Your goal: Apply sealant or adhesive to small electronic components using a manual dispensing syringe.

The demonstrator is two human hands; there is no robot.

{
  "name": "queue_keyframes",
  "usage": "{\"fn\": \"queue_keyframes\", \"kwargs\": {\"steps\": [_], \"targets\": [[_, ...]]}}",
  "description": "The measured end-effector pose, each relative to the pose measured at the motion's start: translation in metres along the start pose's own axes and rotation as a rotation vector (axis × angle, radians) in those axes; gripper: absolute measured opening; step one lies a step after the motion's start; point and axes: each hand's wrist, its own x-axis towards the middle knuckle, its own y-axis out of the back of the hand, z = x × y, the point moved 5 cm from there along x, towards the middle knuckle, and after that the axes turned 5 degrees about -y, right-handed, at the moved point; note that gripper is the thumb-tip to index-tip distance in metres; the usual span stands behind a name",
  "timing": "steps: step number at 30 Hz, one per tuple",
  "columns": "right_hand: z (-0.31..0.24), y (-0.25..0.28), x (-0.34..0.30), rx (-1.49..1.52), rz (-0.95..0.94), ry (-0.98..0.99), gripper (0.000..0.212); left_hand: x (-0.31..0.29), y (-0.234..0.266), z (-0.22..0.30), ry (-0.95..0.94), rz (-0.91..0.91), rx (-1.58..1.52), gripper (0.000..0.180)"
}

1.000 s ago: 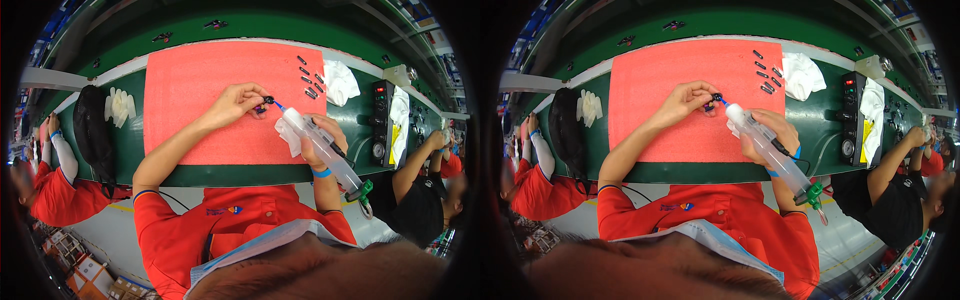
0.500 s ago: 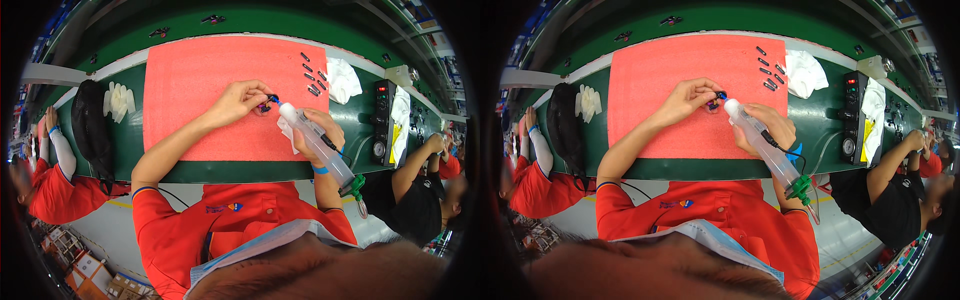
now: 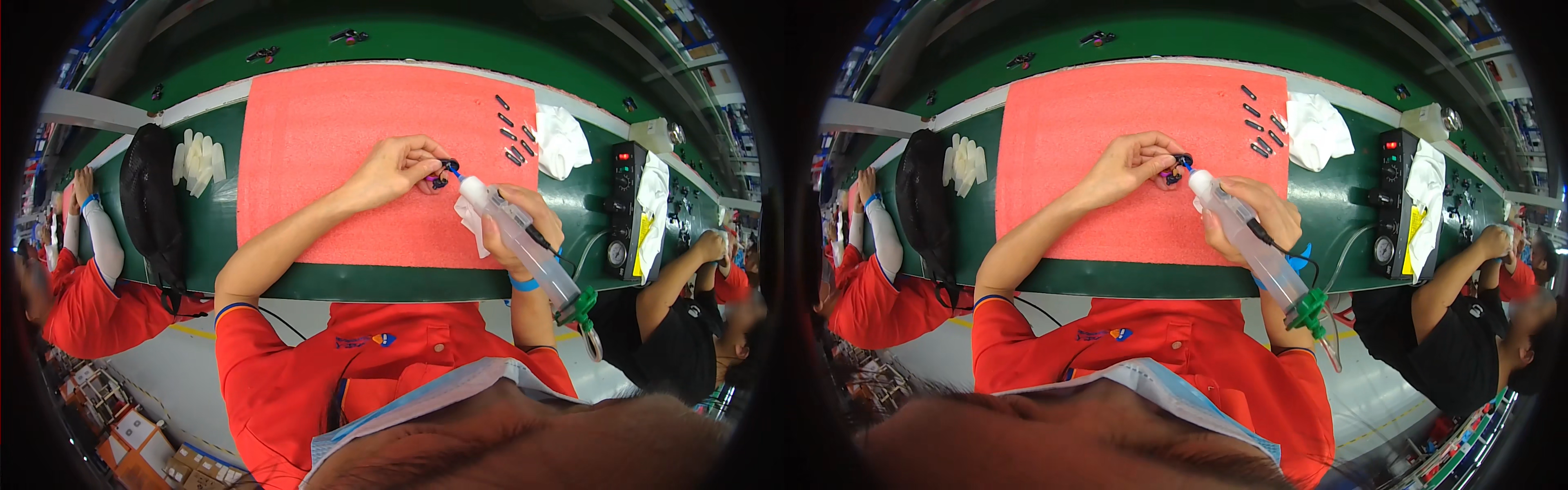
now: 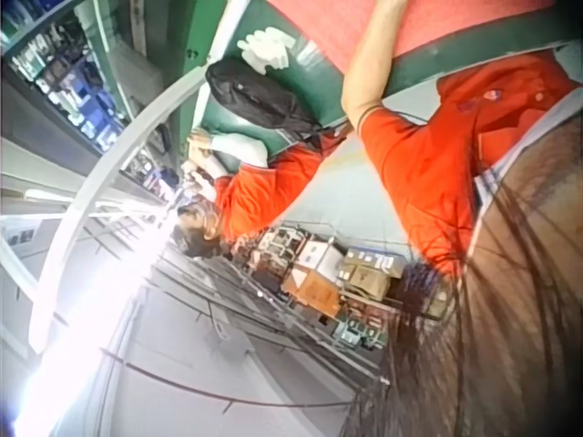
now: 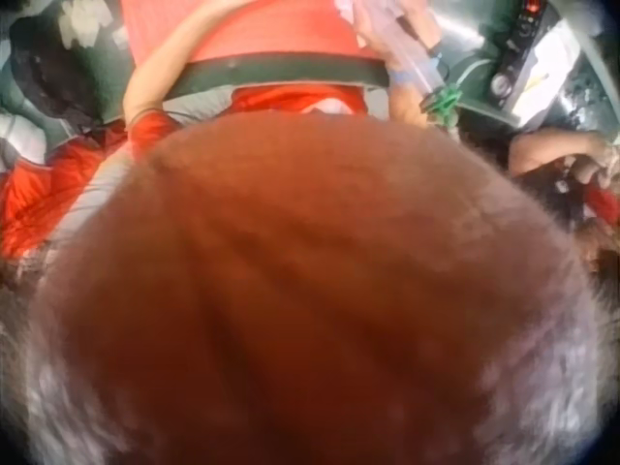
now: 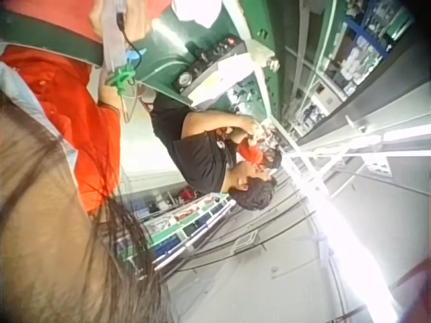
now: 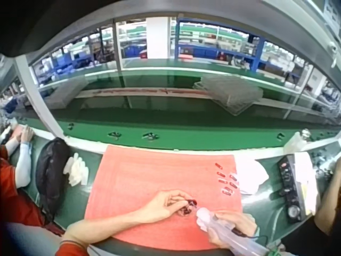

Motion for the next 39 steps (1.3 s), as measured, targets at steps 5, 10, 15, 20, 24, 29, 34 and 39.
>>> {"fn": "queue_keyframes", "kwargs": {"steps": [5, 10, 15, 20, 24, 29, 34, 39], "targets": [[0.007, 0.013, -0.014, 0.130, 0.167, 0.072, 0.044, -0.004, 0.009, 0.004, -0.084, 0.258, 0.115, 0.017], [0.012, 0.016, -0.018, 0.152, 0.273, 0.011, 0.048, -0.012, 0.003, 0.029, -0.431, 0.282, 0.558, 0.014], [0.010, 0.015, -0.013, 0.136, 0.272, 0.050, 0.046, -0.013, 0.002, 0.034, -0.508, 0.298, 0.634, 0.013], [0.010, 0.015, -0.014, 0.137, 0.270, 0.029, 0.046, -0.012, 0.003, 0.029, -0.389, 0.307, 0.520, 0.014], [0.010, 0.015, -0.015, 0.113, 0.249, 0.008, 0.047, -0.010, 0.005, 0.024, -0.318, 0.308, 0.473, 0.015], [0.009, 0.015, -0.016, 0.082, 0.217, -0.025, 0.049, -0.006, 0.006, 0.015, -0.146, 0.238, 0.149, 0.017], [0.008, 0.017, -0.016, 0.077, 0.227, -0.032, 0.047, 0.000, 0.016, 0.004, 0.049, 0.157, -0.332, 0.020], [0.007, 0.017, -0.015, 0.075, 0.220, -0.025, 0.048, 0.000, 0.020, 0.004, 0.064, 0.153, -0.345, 0.022]]}}
